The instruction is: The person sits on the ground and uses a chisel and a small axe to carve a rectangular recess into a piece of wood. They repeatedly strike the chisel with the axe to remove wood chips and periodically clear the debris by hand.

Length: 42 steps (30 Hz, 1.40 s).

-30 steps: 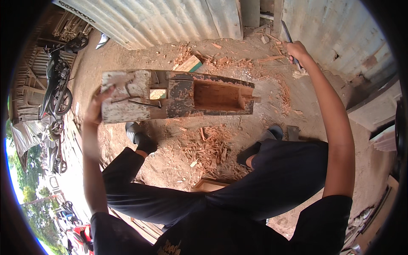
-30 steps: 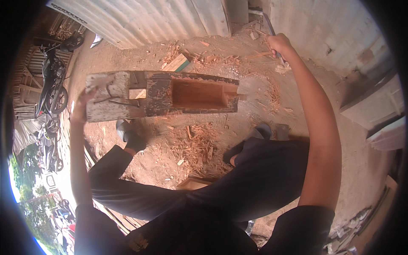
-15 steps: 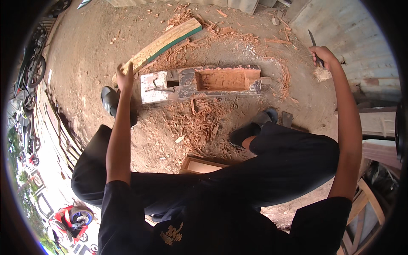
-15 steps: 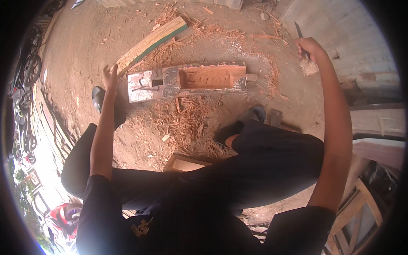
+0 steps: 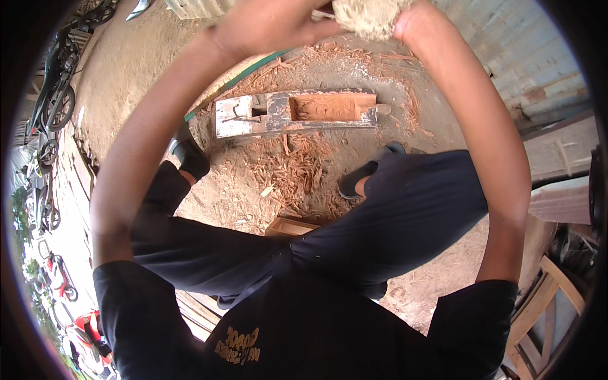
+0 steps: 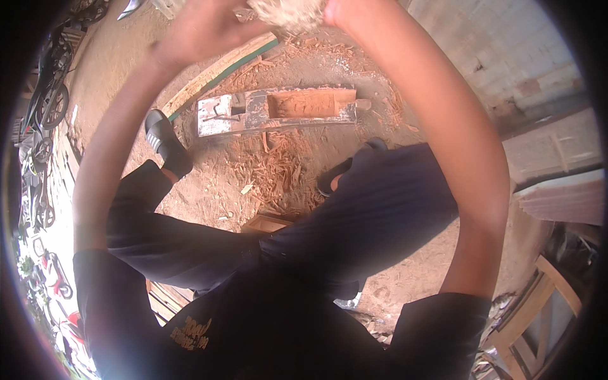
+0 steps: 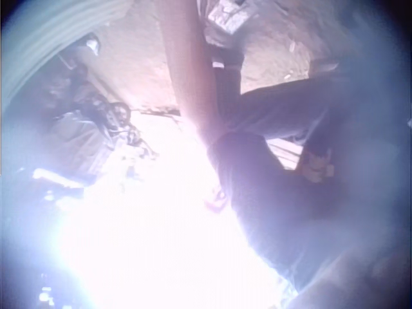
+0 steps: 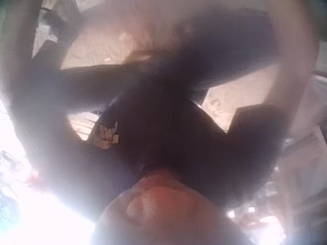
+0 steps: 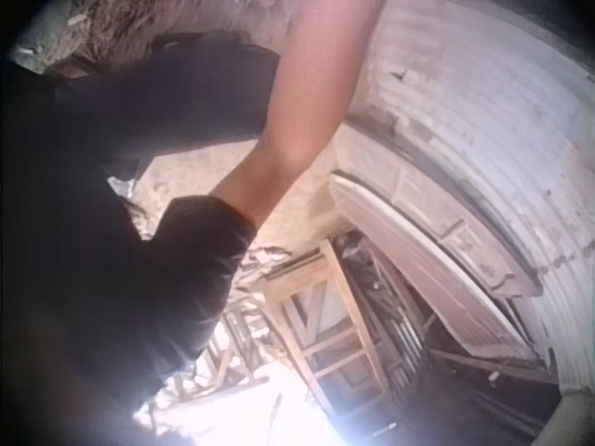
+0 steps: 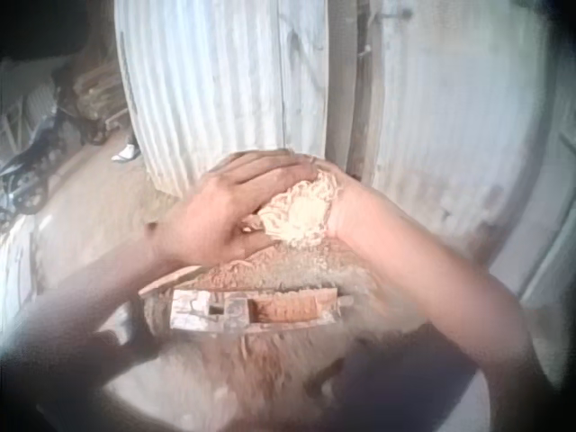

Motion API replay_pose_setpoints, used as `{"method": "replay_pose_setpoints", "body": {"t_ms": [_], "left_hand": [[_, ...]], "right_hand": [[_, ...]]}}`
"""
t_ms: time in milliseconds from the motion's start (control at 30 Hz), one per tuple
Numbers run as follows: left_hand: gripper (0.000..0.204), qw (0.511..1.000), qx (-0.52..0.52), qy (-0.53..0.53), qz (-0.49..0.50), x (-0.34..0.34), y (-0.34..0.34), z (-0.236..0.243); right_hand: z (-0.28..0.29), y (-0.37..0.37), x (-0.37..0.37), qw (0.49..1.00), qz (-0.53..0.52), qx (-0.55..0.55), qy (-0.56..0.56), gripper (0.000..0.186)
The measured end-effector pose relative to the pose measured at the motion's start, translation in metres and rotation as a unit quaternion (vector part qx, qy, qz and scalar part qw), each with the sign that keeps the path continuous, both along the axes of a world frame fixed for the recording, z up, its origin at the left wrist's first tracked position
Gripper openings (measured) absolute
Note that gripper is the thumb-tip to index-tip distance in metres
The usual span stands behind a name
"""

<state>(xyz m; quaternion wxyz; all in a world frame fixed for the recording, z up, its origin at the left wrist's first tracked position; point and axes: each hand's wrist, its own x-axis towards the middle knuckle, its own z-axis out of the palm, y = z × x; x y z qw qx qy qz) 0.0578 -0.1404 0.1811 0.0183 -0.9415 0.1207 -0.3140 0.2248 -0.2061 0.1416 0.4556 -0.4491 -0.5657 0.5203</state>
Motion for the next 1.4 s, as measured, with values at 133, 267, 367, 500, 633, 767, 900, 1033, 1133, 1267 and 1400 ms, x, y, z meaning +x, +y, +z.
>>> {"method": "replay_pose_setpoints", "body": {"t_ms": [133, 267, 367, 500, 633, 767, 900, 1033, 1133, 1267, 1400], "left_hand": [[0.045, 0.961, -0.235, -0.027, -0.142, 0.041, -0.031, 0.017], [0.028, 0.945, -0.313, 0.002, -0.094, 0.004, -0.036, 0.076], [0.017, 0.921, -0.39, -0.009, 0.008, 0.012, -0.023, 0.075], [0.019, 0.777, -0.611, 0.142, -0.041, -0.008, 0.028, 0.037], [0.048, 0.584, -0.773, 0.246, 0.026, 0.013, 0.104, -0.087], [0.029, 0.524, -0.81, 0.214, 0.154, 0.021, 0.086, -0.181], [0.018, 0.539, -0.8, 0.157, 0.21, 0.012, 0.096, -0.253], [0.011, 0.52, -0.827, 0.073, 0.202, 0.005, 0.1, -0.317], [0.015, 0.549, -0.813, 0.058, 0.183, -0.005, 0.099, -0.346], [0.022, 0.607, -0.77, 0.087, 0.174, -0.008, 0.081, -0.342], [0.034, 0.673, -0.721, 0.067, 0.151, -0.012, 0.074, -0.346]], "right_hand": [[0.058, -0.061, 0.006, 0.958, -0.102, -0.118, 0.242, 0.047], [0.061, -0.06, -0.015, 0.974, 0.034, -0.076, 0.212, 0.055], [0.064, -0.094, 0.017, 0.994, -0.067, -0.065, -0.059, 0.052], [-0.01, -0.161, 0.076, 0.947, -0.284, -0.144, -0.041, 0.049], [-0.187, -0.292, 0.128, 0.838, -0.426, -0.34, 0.005, 0.043], [-0.286, -0.346, 0.095, 0.706, -0.361, -0.603, -0.087, 0.04], [-0.339, -0.342, 0.041, 0.688, -0.334, -0.625, -0.155, 0.073], [-0.38, -0.362, 0.02, 0.675, -0.358, -0.596, -0.248, 0.074], [-0.39, -0.359, 0.025, 0.641, -0.387, -0.586, -0.309, 0.068], [-0.395, -0.356, 0.038, 0.601, -0.436, -0.534, -0.404, 0.063], [-0.403, -0.363, 0.041, 0.567, -0.47, -0.525, -0.426, 0.073]]}}
